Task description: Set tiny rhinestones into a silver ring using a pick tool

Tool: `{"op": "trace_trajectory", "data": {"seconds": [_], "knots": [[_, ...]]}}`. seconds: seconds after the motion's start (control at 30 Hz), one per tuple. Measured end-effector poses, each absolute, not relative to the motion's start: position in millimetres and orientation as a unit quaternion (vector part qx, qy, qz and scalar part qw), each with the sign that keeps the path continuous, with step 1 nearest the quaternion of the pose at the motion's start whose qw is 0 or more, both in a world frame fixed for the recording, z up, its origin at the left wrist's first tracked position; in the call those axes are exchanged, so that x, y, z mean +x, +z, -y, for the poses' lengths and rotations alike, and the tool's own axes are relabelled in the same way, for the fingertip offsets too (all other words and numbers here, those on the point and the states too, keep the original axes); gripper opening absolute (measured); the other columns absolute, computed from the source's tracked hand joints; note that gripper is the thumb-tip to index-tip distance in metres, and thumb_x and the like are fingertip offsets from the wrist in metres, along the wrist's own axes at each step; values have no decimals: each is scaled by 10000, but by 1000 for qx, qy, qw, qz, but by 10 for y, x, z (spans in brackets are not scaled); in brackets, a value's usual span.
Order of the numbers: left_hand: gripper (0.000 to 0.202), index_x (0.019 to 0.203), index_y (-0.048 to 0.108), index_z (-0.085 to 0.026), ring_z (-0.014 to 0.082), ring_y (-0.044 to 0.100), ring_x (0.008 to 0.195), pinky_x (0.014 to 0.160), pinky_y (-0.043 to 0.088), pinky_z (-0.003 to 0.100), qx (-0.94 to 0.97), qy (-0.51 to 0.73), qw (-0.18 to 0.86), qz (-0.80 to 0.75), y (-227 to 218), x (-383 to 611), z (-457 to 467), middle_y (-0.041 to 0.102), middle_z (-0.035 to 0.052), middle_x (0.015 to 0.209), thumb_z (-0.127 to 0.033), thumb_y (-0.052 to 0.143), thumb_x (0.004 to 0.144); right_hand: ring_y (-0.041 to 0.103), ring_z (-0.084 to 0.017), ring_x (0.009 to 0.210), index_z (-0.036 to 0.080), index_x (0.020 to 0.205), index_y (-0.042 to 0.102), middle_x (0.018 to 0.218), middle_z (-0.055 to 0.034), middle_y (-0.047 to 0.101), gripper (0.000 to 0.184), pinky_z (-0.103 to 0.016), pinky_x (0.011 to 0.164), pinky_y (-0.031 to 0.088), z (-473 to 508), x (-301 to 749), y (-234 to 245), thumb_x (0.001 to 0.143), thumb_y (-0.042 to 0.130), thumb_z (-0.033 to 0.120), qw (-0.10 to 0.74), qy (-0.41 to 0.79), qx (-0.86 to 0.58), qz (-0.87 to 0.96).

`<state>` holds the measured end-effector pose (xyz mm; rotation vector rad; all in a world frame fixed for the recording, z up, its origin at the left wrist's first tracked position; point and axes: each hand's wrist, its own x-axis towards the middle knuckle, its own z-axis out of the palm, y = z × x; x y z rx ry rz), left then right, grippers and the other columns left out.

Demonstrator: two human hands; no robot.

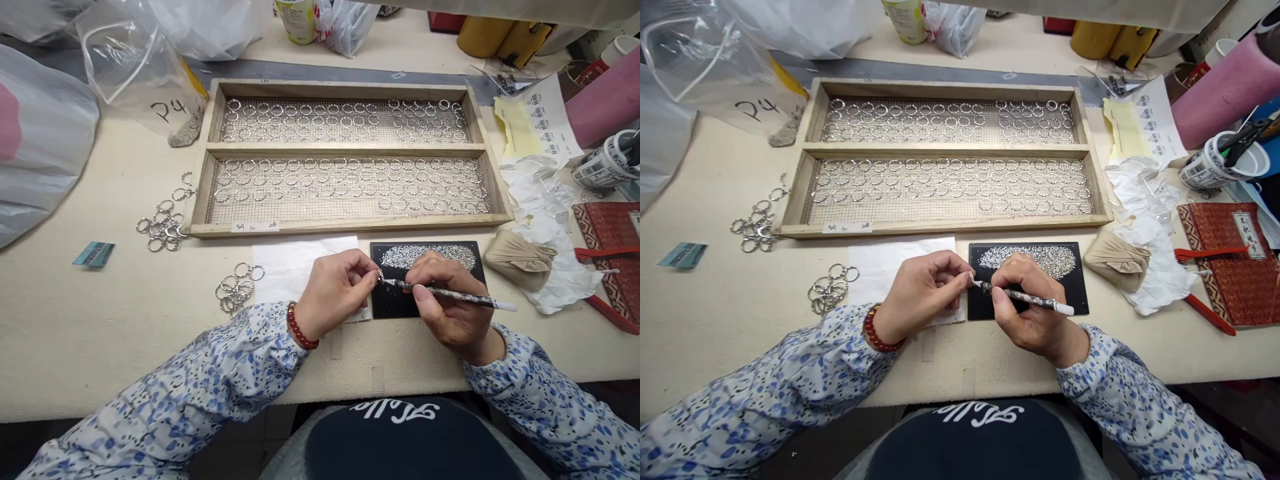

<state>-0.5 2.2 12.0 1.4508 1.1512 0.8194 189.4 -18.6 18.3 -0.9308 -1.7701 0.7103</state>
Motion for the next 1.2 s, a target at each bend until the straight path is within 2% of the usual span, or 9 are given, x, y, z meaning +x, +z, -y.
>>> {"op": "trace_trajectory", "data": {"seconds": [1.2], "knots": [[83, 768, 664, -132, 90, 580, 481, 411, 452, 163, 603, 338, 532, -488, 130, -5, -23, 650, 14, 634, -194, 631, 811, 582, -162, 729, 206, 903, 585, 775, -11, 595, 254, -381, 670, 504, 189, 1878, 212, 762, 573, -6, 483, 272, -368, 747]]}}
